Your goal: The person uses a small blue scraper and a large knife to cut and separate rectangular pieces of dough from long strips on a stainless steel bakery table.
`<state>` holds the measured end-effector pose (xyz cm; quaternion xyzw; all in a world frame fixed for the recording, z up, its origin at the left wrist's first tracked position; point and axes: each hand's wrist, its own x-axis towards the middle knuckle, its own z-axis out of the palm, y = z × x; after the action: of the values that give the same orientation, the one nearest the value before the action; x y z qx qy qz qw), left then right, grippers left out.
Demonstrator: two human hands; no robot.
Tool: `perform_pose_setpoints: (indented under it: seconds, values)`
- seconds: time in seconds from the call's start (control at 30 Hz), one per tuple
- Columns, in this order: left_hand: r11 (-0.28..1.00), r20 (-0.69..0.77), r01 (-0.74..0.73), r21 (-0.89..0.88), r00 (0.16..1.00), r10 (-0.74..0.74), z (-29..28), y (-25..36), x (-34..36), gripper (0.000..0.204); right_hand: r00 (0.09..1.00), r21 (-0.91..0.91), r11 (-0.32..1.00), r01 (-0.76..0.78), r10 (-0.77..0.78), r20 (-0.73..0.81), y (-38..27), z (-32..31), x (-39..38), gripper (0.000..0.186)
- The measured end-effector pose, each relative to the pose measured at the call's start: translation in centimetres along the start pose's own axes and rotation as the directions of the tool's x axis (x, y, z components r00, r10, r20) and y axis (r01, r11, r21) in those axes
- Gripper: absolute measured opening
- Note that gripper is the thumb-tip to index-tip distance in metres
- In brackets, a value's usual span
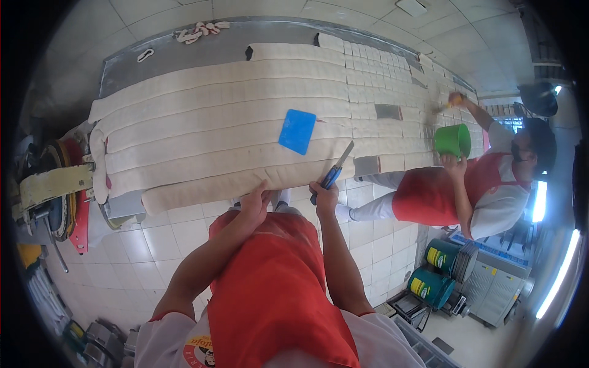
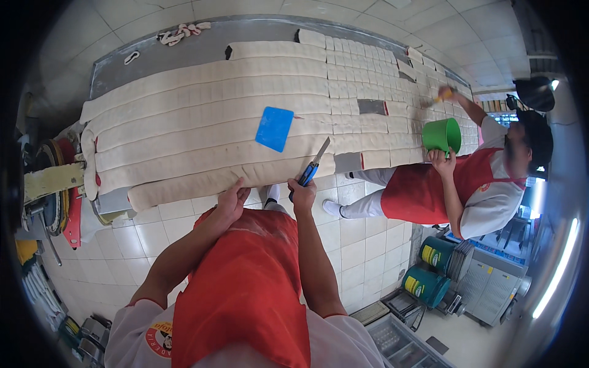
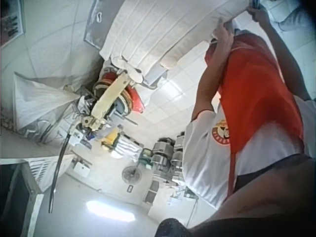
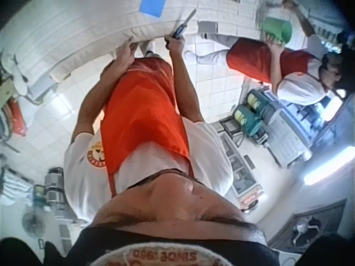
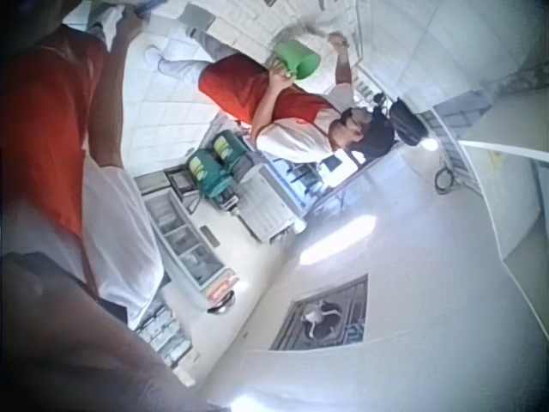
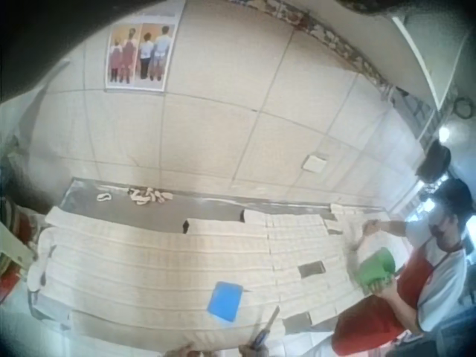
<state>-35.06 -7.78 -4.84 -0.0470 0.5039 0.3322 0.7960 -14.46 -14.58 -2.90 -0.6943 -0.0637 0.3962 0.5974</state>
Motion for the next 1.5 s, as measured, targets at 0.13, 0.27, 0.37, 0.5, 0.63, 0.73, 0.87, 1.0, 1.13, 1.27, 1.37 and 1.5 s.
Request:
perform_pose_setpoints:
  seconds: [0.13,0.27,0.37,0.5,0.63,0.73,0.87,1.0,1.13,1.27,1.37,1.5]
  values:
    - [1.0,-0.04,-0.02,0.019,0.999,0.021,2.8,-2.6,0.3,0.037,0.999,-0.096,0.995,0.043,-0.042,0.014,-0.2,-2.2,1.3,0.02]
    - [0.998,-0.003,-0.054,0.018,0.999,0.054,4.7,-4.6,0.9,0.043,0.998,-0.215,0.974,0.067,-0.066,0.012,-0.3,-4.0,2.1,0.019]
    - [0.99,-0.078,-0.119,0.07,0.989,0.125,4.5,-5.0,0.9,0.032,0.993,-0.266,0.958,0.108,-0.093,0.068,-0.3,-4.5,2.7,0.015]
    - [0.986,-0.022,-0.082,0.148,0.996,0.086,0.1,-3.5,1.8,0.023,0.969,-0.462,0.852,0.246,-0.22,0.11,2.4,-7.7,6.3,0.012]
    - [0.901,-0.307,-0.265,0.344,0.875,0.375,-5.6,3.8,-3.6,0.047,0.97,-0.408,0.882,0.236,-0.185,0.161,-1.6,-8.9,4.3,0.013]
    - [-0.055,0.058,-0.018,0.998,0.309,0.949,-12.3,9.8,-7.2,0.11,0.927,-0.475,0.815,0.332,-0.19,0.324,-2.4,-7.8,1.5,0.015]
    - [-0.214,0.152,0.204,0.955,0.283,0.947,-17.3,16.7,-9.1,0.13,0.821,-0.547,0.783,0.297,0.083,0.565,-1.0,-2.4,-2.5,0.019]
    - [-0.248,0.203,0.015,0.969,0.527,0.825,-19.2,20.5,-7.9,0.123,0.675,-0.537,0.76,0.367,0.18,0.716,2.2,4.2,-5.0,0.014]
    - [-0.272,0.333,-0.193,0.943,0.539,0.774,-20.6,21.7,-8.0,0.113,0.665,-0.556,0.785,0.272,0.264,0.699,1.8,10.7,-7.4,0.017]
    - [-0.622,0.514,0.057,0.781,0.509,0.69,-16.5,20.7,-8.1,0.11,0.792,-0.577,0.766,0.283,0.153,0.591,4.3,11.6,-7.0,0.022]
    - [-0.775,0.667,-0.009,0.631,0.517,0.537,-16.6,20.7,-5.6,0.106,0.847,-0.584,0.779,0.228,0.137,0.514,4.8,12.1,-8.3,0.02]
    - [-0.9,0.833,-0.207,0.382,0.5,0.239,-12.4,18.0,-3.0,0.095,0.911,-0.474,0.855,0.211,0.003,0.412,4.6,10.2,-8.5,0.016]
